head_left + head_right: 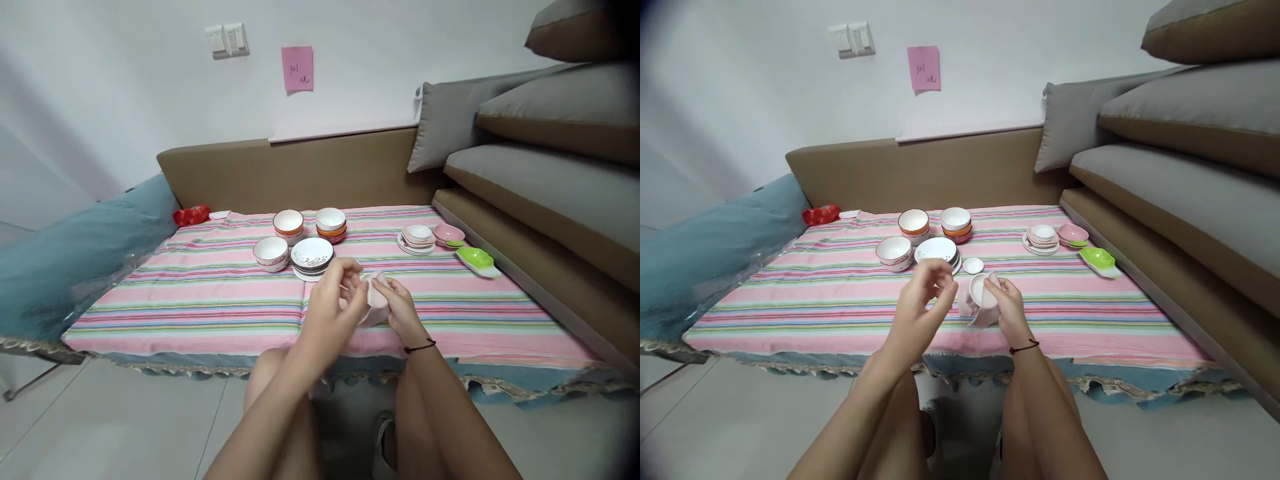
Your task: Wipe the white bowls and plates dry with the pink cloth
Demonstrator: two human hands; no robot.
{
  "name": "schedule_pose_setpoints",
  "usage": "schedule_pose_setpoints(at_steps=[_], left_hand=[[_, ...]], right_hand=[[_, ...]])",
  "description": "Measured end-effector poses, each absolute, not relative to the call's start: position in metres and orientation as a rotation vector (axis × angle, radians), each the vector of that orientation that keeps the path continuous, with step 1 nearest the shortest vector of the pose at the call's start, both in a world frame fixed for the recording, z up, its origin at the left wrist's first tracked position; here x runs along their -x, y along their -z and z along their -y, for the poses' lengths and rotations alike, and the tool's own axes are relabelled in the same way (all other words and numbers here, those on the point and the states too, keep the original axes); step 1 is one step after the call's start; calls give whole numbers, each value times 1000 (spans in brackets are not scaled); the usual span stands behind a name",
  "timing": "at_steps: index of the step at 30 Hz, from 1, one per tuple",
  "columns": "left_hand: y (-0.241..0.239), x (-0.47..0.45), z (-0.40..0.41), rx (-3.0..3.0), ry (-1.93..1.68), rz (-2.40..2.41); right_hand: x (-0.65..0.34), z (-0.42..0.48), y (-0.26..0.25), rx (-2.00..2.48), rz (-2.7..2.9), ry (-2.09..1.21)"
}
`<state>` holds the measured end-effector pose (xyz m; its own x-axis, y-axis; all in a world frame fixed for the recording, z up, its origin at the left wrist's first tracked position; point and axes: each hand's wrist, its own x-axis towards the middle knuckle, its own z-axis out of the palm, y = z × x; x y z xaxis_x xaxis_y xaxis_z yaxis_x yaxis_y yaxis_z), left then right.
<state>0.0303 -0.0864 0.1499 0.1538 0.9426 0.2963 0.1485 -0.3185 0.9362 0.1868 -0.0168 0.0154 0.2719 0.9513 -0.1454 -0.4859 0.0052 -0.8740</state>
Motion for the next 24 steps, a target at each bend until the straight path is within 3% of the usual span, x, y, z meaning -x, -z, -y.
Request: schedule_pose_setpoints(at_steps=[4,8,10,24], left_hand=[[-112,-22,52,-1603,-1031,-978],[-84,-9,51,-1464,-483,-870],[-78,-7,48,-1397,-389,-838],[-41,-13,23,-1035,-840,-889]], right_hand=[[-185,15,-17,1025,592,-1227],[-185,13,-19,1043,594,-1213],[-185,13,-19,1055,589,-1207],[-178,14,-17,1099,909,-1239]])
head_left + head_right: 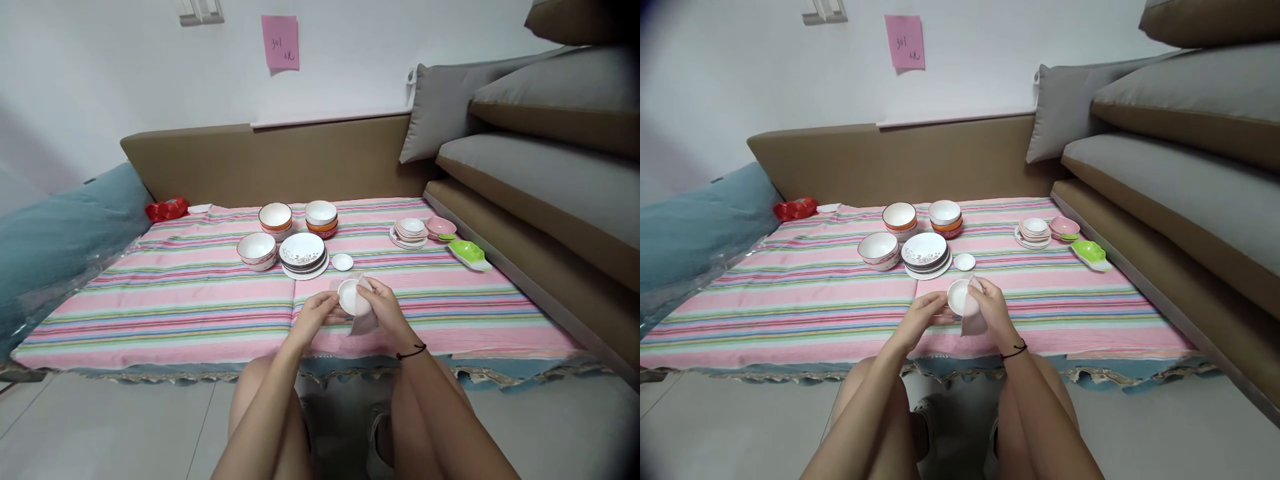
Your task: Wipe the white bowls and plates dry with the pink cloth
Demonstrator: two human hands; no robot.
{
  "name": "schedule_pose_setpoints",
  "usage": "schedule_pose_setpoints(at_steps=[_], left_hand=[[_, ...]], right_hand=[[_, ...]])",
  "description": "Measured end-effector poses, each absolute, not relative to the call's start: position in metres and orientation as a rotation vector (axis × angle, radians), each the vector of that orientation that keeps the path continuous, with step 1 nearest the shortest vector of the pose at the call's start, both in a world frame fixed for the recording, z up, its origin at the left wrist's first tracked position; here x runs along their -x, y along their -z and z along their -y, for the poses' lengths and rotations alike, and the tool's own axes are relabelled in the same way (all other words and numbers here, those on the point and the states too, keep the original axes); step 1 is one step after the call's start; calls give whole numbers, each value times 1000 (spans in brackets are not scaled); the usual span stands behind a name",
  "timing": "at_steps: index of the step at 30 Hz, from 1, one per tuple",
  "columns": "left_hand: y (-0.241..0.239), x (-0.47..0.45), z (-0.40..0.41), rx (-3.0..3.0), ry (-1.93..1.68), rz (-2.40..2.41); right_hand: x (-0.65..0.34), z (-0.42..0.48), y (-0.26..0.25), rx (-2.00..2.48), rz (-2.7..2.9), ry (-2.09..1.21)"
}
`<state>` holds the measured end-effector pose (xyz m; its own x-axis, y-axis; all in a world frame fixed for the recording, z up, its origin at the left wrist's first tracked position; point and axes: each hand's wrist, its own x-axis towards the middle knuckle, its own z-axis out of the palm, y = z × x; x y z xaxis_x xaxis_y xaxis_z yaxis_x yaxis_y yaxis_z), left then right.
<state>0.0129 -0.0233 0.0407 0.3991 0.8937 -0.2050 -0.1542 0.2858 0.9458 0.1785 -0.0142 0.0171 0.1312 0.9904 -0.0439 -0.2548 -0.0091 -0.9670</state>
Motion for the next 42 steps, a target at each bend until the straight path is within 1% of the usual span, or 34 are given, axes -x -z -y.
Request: schedule_pose_setpoints(at_steps=[3,7,11,13,15,20,27,33,37,42], left_hand=[[-36,-17,23,-1063,-960,-950],[-36,-15,23,-1069,-1036,-1058],[-33,-12,25,-1099,-1033,-1105],[-31,-12,26,-1130,-1006,-1097],[-30,-12,27,-1126,-994,-1075],[-32,-12,27,-991,-1061,-993],[-35,-13,28,-906,-1037,-909],[-31,-14,28,-969,-1174,-983],[-25,-16,25,-1100,-1152,-994],[-22,-18,24,-1200,-1131,-1010]], right_hand=[[-176,12,-15,1138,1094,-1140],[-173,15,-18,1219,1261,-905],[-170,22,-22,1374,1437,-590],[-170,25,-22,1394,1523,-514],[-169,26,-23,1357,1568,-519],[-169,26,-26,1256,1604,-650],[-170,27,-24,1413,1566,-554],[-170,25,-20,1263,1649,-504],[-169,23,-18,1157,1722,-400],[-170,26,-19,1412,1690,-331]])
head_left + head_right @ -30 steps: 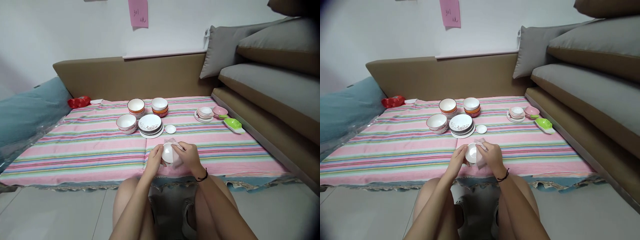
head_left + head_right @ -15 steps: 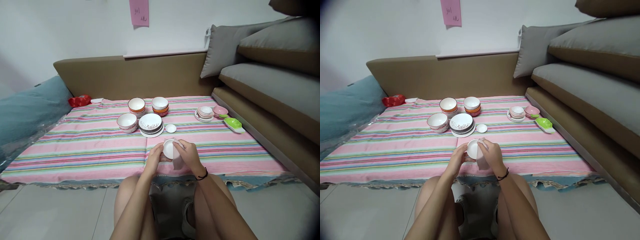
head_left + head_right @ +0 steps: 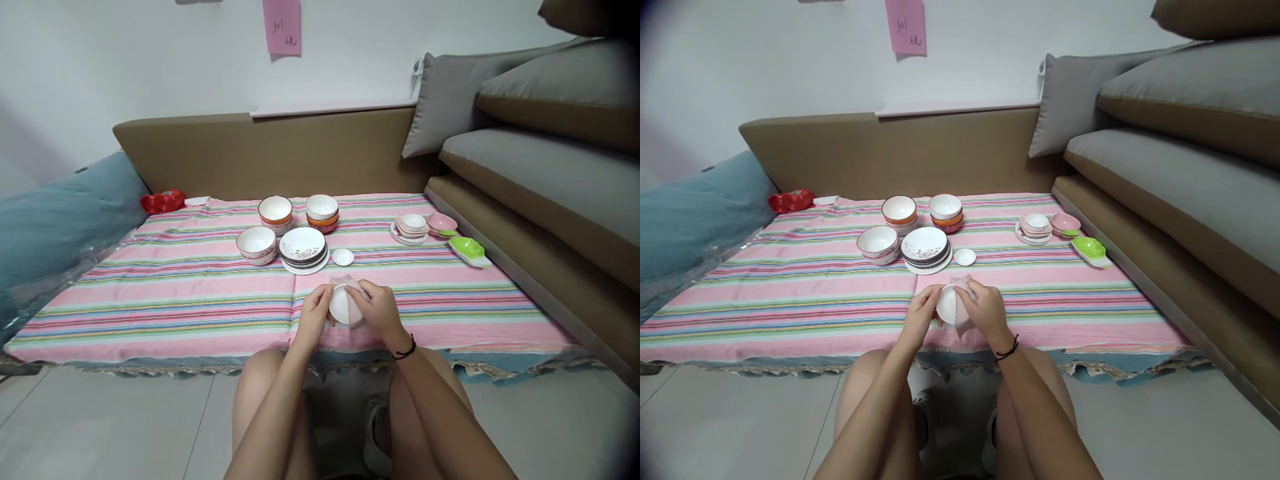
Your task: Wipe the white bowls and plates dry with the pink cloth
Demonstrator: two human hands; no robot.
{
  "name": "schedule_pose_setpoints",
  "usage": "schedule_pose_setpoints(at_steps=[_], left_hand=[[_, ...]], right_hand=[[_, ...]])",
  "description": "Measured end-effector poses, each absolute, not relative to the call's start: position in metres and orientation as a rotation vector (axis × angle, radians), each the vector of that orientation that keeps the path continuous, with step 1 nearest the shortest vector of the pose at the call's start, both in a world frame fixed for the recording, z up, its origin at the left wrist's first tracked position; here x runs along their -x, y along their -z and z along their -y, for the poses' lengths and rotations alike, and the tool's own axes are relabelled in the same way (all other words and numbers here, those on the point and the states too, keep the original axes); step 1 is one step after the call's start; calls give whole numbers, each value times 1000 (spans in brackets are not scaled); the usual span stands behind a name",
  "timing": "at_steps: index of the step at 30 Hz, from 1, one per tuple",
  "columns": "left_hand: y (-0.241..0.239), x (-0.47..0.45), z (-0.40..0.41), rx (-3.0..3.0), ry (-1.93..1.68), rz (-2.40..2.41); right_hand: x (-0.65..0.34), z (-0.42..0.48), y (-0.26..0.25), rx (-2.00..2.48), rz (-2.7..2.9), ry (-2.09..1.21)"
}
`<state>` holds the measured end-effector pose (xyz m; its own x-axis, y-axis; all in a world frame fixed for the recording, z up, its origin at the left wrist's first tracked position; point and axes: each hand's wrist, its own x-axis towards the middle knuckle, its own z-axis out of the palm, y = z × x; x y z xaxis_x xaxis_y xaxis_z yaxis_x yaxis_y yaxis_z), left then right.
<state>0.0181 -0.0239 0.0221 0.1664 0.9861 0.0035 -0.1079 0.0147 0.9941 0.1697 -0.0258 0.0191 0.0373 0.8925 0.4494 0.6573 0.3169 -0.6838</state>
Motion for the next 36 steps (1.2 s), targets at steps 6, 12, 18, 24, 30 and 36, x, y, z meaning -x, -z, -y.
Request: schedule_pose_setpoints(at_steps=[6,12,18,24,30,36], left_hand=[[-22,-20,24,-1167,-1142,-1007],[-23,-22,27,-1164,-1138,-992],[-26,-22,28,-1134,-1178,-1024],[-21,-21,27,-1264,-1157,-1022],[-17,-19,25,-1438,-1147,-1075],[-17,-19,25,-1544,-1177,-1139]], right_hand=[[-171,26,-21,1364,1748,-472],[-172,25,-20,1464,1723,-532],[-173,27,-21,1424,1712,-524],[-174,27,-22,1490,1724,-451],[-175,26,-19,1305,1795,-542],[-175,26,-20,1443,1838,-456]])
